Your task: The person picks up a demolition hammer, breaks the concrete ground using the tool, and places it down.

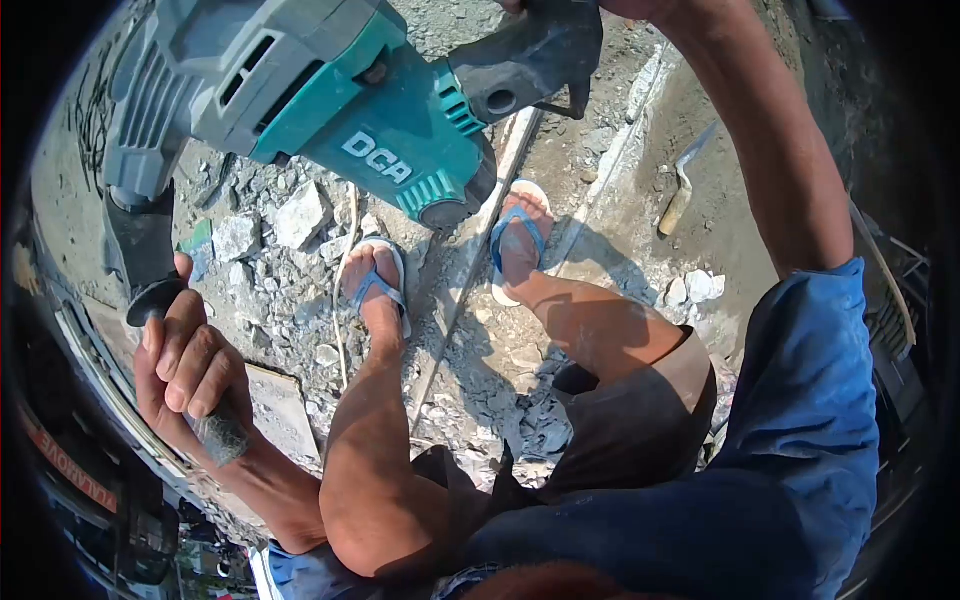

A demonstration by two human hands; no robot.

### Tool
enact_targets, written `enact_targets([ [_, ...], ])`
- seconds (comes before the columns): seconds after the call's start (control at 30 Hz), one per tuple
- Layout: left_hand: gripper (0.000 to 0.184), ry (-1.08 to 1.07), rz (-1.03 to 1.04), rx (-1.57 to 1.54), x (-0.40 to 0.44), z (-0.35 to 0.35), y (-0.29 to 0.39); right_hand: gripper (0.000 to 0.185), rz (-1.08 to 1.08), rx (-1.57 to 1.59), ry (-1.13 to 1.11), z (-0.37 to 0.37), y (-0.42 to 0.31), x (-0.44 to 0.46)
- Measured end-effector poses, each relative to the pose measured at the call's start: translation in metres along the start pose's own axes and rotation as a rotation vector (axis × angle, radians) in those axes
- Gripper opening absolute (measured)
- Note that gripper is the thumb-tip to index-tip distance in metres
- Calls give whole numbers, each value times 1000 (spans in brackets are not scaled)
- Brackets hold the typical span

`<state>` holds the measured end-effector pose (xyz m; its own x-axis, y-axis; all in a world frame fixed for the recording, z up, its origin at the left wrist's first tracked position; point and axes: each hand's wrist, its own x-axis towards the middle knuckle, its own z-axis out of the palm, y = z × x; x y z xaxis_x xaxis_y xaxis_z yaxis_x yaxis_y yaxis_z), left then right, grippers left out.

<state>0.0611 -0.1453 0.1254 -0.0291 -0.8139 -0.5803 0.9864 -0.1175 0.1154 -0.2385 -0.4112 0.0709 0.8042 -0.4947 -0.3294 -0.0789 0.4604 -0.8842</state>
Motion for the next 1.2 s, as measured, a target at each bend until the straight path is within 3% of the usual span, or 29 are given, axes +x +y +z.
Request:
enact_targets([
  [0.03,51,19,-59,42,-1,3,-12,29,132,47,193,9,4,-46],
  [0.07,51,34,-113,87,-3,5,-24,38,154,-385,290,20,-1,-84],
  [0.13,51,143,-249,253,-14,24,-42,25,188,-129,487,52,-7,-154],
  [0.27,44,271,-508,527,-41,68,-66,37,239,271,730,113,-34,-254],
  [0.33,45,246,-627,618,-50,90,-69,46,229,229,857,147,-48,-292],
  [0.47,46,218,-831,707,-63,145,-63,42,360,284,998,208,-98,-346],
  [0.63,47,65,-1013,1074,-81,218,-41,39,284,344,1191,314,-170,-385],
  [0.73,38,-139,-1144,1652,-67,277,-40,38,51,359,1175,356,-207,-394],
  [0.77,24,-176,-1177,1752,-59,293,-45,38,28,549,1186,362,-217,-392],
  [0.83,21,-315,-1317,1899,-36,322,-68,38,-45,904,1256,369,-220,-391],
  [0.87,24,-405,-1397,1924,-24,324,-80,38,-37,936,1284,369,-208,-393],
  [1.03,19,-262,-1540,1961,-7,290,-129,35,69,933,1355,344,-166,-415],
  [1.2,20,-206,-1464,1916,17,268,-192,33,139,933,1368,265,-120,-449],
])
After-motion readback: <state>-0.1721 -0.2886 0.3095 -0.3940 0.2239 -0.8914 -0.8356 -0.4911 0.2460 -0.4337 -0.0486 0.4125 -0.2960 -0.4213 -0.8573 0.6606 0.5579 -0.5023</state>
